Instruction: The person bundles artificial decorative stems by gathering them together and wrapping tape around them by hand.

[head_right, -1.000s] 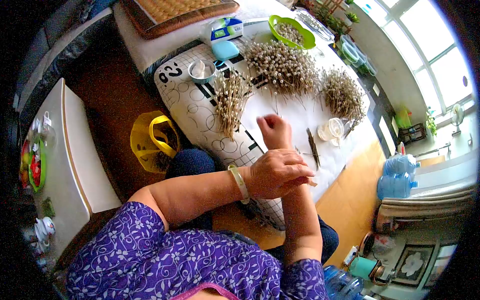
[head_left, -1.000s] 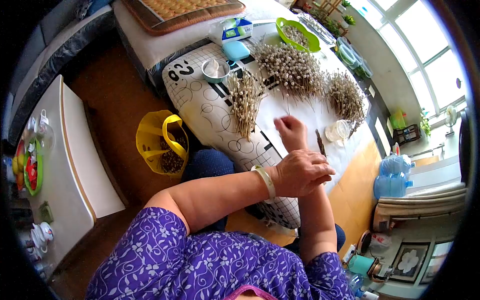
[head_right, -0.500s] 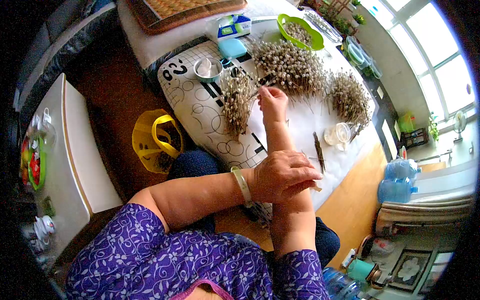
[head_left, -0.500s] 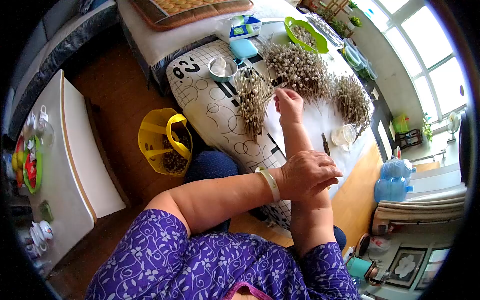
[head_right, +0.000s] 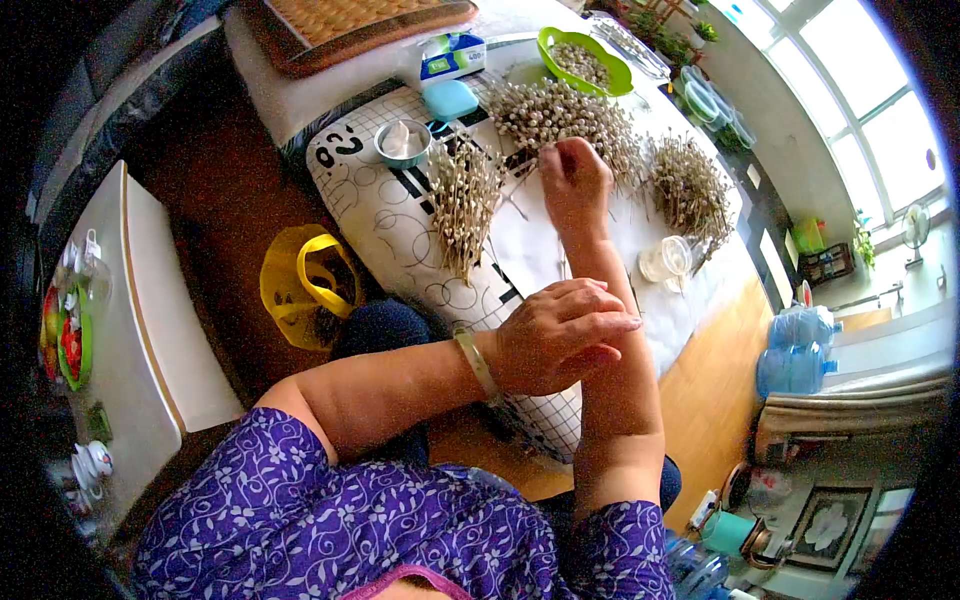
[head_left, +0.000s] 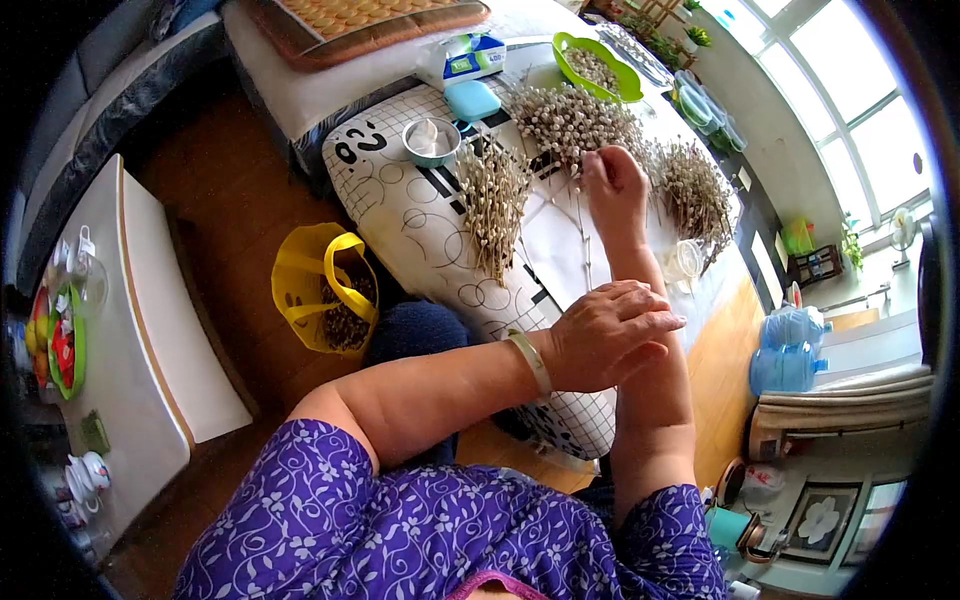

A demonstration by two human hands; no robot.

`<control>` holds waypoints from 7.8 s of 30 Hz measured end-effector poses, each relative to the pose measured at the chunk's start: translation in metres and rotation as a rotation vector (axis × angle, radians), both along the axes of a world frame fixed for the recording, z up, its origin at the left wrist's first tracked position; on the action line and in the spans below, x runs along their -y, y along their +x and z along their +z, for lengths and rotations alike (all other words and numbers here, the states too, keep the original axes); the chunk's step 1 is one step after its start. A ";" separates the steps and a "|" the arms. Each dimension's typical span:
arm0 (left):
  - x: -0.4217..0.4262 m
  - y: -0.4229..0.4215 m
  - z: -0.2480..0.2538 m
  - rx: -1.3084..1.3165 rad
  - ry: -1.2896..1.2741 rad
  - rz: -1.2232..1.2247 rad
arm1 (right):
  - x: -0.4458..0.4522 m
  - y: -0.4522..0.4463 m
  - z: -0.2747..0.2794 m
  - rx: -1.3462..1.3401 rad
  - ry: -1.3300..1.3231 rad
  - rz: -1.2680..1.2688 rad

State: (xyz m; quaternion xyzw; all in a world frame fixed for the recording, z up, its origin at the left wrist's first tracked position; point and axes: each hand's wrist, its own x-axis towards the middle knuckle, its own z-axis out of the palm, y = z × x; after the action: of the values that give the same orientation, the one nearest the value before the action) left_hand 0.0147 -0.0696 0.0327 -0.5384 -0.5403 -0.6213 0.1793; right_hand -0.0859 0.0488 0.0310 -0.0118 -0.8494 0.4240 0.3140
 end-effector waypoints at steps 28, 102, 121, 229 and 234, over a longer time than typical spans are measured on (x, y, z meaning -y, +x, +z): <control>-0.023 0.056 -0.044 -0.508 -0.705 -0.408 | -0.091 0.062 -0.030 1.000 0.077 0.085; -0.070 0.033 -0.050 1.028 -0.473 -0.490 | -0.072 0.226 -0.039 0.159 -0.927 0.101; -0.067 0.033 -0.045 0.911 -0.556 -0.487 | -0.069 0.226 -0.045 0.062 -0.952 0.089; -0.080 0.022 -0.050 0.995 -0.493 -0.499 | -0.100 0.213 -0.035 0.244 -0.864 0.196; -0.079 0.018 -0.045 1.017 -0.512 -0.516 | -0.091 0.212 -0.035 0.150 -0.867 0.160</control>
State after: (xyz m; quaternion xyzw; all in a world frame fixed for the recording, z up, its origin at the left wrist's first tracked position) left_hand 0.0331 0.0098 -0.0121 -0.3142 -0.5424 -0.6740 -0.3910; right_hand 0.1264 0.1401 -0.0039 -0.1073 -0.6119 0.7617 0.1839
